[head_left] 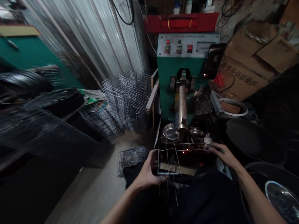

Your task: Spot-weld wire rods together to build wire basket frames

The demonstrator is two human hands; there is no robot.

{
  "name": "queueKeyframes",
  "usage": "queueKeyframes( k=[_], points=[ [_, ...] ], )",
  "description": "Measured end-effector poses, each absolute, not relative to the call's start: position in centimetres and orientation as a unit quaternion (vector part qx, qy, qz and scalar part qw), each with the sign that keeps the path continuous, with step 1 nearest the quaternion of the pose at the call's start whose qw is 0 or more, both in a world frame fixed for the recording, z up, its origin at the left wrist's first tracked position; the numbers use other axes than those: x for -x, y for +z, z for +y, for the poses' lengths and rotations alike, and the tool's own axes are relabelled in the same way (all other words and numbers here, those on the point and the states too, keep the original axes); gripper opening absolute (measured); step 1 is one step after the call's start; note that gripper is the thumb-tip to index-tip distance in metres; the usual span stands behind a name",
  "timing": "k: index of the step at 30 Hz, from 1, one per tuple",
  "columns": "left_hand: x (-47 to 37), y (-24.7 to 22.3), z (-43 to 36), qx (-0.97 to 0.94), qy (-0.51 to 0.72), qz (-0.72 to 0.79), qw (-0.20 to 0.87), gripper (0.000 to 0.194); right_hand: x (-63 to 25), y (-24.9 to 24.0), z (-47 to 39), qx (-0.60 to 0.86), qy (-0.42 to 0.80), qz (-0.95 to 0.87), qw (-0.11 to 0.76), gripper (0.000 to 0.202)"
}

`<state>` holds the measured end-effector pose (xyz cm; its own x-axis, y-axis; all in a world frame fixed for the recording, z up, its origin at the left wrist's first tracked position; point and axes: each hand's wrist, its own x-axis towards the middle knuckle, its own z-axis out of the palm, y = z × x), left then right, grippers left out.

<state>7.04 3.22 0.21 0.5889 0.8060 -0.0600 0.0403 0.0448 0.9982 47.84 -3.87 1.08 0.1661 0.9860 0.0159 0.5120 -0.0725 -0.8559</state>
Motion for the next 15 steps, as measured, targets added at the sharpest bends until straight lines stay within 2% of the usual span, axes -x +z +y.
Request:
queueKeyframes(
  k=[3,5,7,11,13,15],
  points=[
    [-5.8,2.1,3.3,-0.505,0.28,0.419,0.701,0.091,-48.0,0.6,-5.1,0.66,0.352,-0.577,0.327,0.056],
    [-5.2,3.1,3.4,-0.485,0.263,0.415,0.723,0.088,-47.9,0.1,-4.8,0.649,0.426,-0.576,0.256,0.055],
    [-4.3,3.8,3.3,-0.52,0.25,0.339,0.743,0.1,-47.7,-0.7,-4.2,0.63,0.52,-0.547,0.183,0.058],
    [-2.3,3.7,2.3,-0.623,0.186,0.218,0.728,0.148,-46.9,-2.8,-3.6,0.597,0.634,-0.48,0.102,0.066],
    [-1.7,3.0,1.7,-0.659,0.169,0.255,0.687,0.153,-46.5,-3.6,-3.7,0.591,0.652,-0.467,0.088,0.068],
    [-1.6,2.2,1.5,-0.68,0.164,0.31,0.644,0.145,-46.4,-4.0,-3.9,0.593,0.654,-0.461,0.095,0.068]
  ],
)
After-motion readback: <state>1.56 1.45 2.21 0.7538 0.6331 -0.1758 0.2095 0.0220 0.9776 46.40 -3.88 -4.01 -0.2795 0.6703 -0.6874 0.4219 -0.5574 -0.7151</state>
